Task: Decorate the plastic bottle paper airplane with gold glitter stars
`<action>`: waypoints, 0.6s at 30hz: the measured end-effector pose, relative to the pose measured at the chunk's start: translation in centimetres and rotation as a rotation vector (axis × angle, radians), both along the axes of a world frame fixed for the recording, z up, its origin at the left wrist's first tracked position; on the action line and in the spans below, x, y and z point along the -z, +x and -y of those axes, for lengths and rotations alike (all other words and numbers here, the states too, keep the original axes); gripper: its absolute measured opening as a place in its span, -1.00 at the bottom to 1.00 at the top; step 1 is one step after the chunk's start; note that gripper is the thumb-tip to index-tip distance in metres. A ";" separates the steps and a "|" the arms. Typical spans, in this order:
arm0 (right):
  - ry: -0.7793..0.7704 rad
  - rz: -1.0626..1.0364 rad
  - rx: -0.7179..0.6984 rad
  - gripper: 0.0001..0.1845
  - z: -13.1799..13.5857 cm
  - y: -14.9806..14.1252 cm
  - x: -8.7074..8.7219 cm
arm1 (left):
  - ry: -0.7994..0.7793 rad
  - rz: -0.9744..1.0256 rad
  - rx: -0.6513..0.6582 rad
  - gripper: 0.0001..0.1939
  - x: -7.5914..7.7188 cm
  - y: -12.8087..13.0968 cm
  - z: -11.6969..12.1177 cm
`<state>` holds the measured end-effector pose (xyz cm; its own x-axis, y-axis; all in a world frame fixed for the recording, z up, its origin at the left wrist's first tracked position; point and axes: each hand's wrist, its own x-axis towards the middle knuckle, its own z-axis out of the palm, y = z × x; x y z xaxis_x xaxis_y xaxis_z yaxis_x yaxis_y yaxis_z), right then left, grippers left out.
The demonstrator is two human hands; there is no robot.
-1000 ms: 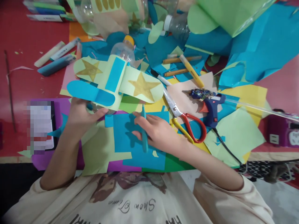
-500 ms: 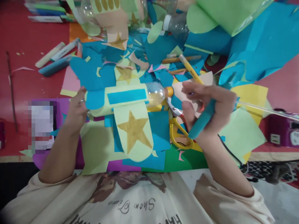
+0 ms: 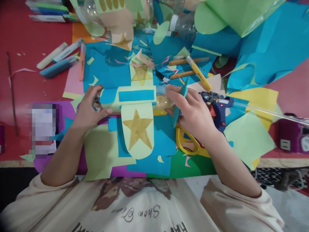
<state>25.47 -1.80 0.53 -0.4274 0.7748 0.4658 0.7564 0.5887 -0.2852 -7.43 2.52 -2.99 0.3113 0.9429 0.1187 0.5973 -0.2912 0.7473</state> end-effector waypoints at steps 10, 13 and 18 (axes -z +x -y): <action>-0.011 -0.474 0.112 -0.52 -0.5 -0.1 -2.4 | 0.135 0.023 -0.023 -0.28 0.1 2.0 0.4; -0.127 -0.766 0.213 -0.50 -1.2 -2.6 -3.8 | 0.150 0.024 -0.044 -0.27 0.1 2.3 0.1; -0.507 -0.755 -0.026 -0.56 -3.1 -5.7 -3.8 | 0.124 0.015 -0.064 -0.24 0.3 2.2 0.2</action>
<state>19.77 1.33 4.36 -0.1668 0.9575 0.2352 0.2518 0.2720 -0.9288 -5.21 2.35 -3.28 0.2487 0.9385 0.2396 0.6067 -0.3438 0.7168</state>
